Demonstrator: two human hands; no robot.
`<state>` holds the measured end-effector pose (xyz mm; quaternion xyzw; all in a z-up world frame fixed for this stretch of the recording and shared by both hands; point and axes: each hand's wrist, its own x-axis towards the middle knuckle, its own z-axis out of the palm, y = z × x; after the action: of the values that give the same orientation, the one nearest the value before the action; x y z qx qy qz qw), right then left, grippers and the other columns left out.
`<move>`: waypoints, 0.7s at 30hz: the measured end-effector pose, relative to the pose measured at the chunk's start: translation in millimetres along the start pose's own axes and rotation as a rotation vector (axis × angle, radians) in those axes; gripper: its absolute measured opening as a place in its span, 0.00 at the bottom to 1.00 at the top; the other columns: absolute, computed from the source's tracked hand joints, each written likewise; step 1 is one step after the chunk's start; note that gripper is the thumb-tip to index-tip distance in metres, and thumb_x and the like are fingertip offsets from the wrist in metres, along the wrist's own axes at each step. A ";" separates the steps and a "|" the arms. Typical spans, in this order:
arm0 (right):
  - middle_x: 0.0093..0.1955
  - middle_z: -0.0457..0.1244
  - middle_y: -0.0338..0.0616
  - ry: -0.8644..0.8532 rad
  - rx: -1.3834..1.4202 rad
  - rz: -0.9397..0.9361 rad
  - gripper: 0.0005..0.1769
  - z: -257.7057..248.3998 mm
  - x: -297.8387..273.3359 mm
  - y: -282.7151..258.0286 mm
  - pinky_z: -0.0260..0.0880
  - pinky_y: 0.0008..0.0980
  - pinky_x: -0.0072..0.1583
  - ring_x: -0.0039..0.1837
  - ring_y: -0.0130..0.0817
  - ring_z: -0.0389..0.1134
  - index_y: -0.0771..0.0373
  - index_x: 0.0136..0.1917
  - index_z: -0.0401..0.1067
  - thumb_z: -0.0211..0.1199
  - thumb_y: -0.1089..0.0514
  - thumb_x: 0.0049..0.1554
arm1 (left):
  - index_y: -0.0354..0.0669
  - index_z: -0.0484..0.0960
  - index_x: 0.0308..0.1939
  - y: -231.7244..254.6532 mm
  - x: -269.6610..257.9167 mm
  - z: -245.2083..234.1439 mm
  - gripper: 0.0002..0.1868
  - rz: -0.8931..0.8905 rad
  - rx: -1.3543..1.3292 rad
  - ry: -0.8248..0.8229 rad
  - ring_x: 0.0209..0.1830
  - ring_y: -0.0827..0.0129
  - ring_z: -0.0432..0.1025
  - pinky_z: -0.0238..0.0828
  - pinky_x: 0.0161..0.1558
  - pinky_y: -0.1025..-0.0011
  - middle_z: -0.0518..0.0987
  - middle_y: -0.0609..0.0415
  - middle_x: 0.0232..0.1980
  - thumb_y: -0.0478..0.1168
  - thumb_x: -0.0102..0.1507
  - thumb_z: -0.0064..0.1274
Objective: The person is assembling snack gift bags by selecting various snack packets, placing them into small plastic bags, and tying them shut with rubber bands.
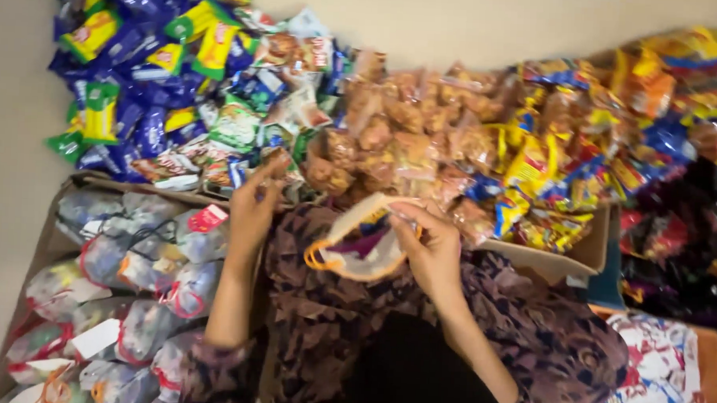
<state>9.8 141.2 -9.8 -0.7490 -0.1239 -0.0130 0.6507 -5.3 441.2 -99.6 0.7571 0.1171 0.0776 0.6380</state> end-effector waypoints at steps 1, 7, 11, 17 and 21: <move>0.43 0.65 0.45 0.014 0.006 -0.002 0.14 11.7 4.5 8.9 0.65 0.28 0.50 0.47 0.28 0.61 0.61 0.55 0.82 0.69 0.68 0.55 | 0.48 0.81 0.64 -7.2 9.2 -5.6 0.22 0.114 0.234 0.109 0.40 0.58 0.75 0.73 0.44 0.66 0.80 0.45 0.42 0.33 0.65 0.54; 0.43 0.60 0.42 0.057 0.009 0.003 0.13 59.4 37.7 -3.7 0.62 0.28 0.55 0.50 0.27 0.58 0.59 0.57 0.81 0.66 0.66 0.59 | 0.48 0.79 0.64 -55.2 68.9 -5.4 0.29 0.209 0.998 0.057 0.59 0.44 0.70 0.72 0.53 0.52 0.65 0.44 0.74 0.31 0.58 0.55; 0.42 0.61 0.43 0.075 -0.022 0.030 0.11 62.3 48.0 10.6 0.62 0.29 0.57 0.50 0.29 0.61 0.59 0.55 0.82 0.66 0.65 0.59 | 0.52 0.84 0.48 -69.3 91.2 -7.1 0.18 0.367 1.292 -0.053 0.57 0.57 0.65 0.63 0.51 0.60 0.74 0.53 0.63 0.35 0.54 0.66; 0.45 0.61 0.41 0.180 0.058 0.024 0.08 77.6 67.0 6.0 0.62 0.28 0.59 0.52 0.27 0.60 0.61 0.53 0.81 0.66 0.64 0.61 | 0.56 0.80 0.36 -52.7 83.1 -41.7 0.15 0.332 0.930 0.010 0.42 0.62 0.77 0.68 0.49 0.59 0.83 0.66 0.35 0.37 0.51 0.69; 0.46 0.62 0.39 0.202 0.122 0.024 0.08 90.5 69.8 14.3 0.62 0.27 0.60 0.53 0.25 0.60 0.62 0.55 0.80 0.66 0.63 0.61 | 0.48 0.81 0.40 26.8 46.1 -67.5 0.12 0.490 0.432 0.263 0.42 0.58 0.76 0.67 0.55 0.64 0.82 0.56 0.38 0.33 0.59 0.70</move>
<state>67.5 239.7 -24.9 -0.7045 -0.0492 -0.0732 0.7042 23.1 513.7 -63.0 0.8637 0.0267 0.2988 0.4050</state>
